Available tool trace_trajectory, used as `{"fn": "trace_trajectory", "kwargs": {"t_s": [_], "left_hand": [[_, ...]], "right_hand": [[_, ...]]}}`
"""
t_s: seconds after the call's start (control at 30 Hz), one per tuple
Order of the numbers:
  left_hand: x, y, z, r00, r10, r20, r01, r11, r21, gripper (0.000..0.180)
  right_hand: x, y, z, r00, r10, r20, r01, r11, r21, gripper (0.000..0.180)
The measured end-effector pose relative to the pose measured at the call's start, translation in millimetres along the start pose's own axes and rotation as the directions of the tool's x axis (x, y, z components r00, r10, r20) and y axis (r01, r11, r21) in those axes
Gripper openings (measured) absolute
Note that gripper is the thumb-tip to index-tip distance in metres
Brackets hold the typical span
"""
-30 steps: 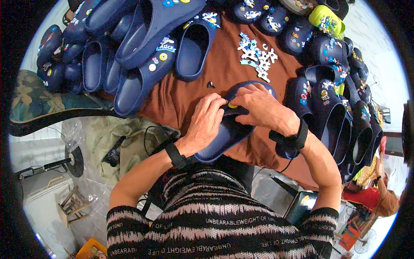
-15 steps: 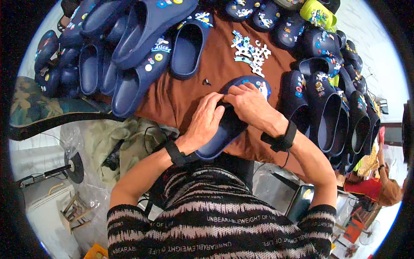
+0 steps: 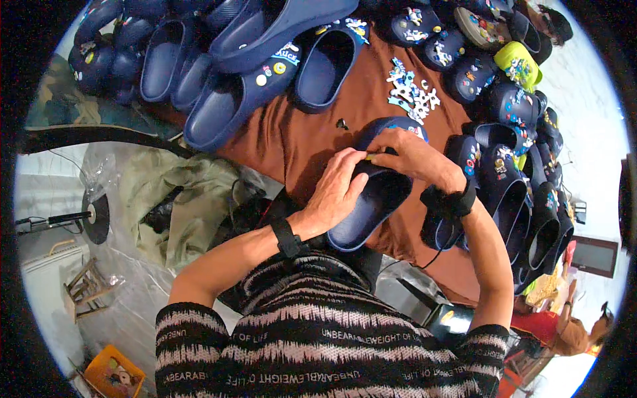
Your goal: Attaching decorative charms to the holes of blue foam clogs.
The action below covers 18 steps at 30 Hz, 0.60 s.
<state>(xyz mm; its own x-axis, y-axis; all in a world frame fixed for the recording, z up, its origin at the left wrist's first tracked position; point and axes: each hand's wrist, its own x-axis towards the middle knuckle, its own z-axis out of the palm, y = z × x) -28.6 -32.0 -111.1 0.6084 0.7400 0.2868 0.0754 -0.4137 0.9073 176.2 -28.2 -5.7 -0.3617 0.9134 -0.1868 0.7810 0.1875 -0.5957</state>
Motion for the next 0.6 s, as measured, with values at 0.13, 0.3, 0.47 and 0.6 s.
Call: {"fn": "trace_trajectory", "kwargs": {"t_s": [0.13,0.3,0.47,0.6], "left_hand": [[-1.2,2.3,4.2,1.000,-0.001,-0.026,0.001,1.000,-0.010,0.049],[6.9,8.1,7.0,0.998,-0.066,0.007,0.066,0.997,-0.040,0.055],[7.5,8.9,18.9,0.993,-0.045,-0.111,0.042,0.999,-0.031,0.056],[6.3,8.6,19.1,0.987,-0.010,-0.161,0.009,1.000,-0.004,0.057]], "right_hand": [[7.8,0.2,-0.4,1.000,0.017,0.010,-0.015,0.991,-0.136,0.022],[6.8,15.4,-2.5,0.999,-0.036,0.003,0.036,0.995,-0.088,0.018],[9.3,22.5,-7.8,0.998,-0.027,0.051,0.023,0.997,0.072,0.014],[7.0,18.8,-8.5,0.999,-0.029,0.038,0.026,0.997,0.076,0.013]]}}
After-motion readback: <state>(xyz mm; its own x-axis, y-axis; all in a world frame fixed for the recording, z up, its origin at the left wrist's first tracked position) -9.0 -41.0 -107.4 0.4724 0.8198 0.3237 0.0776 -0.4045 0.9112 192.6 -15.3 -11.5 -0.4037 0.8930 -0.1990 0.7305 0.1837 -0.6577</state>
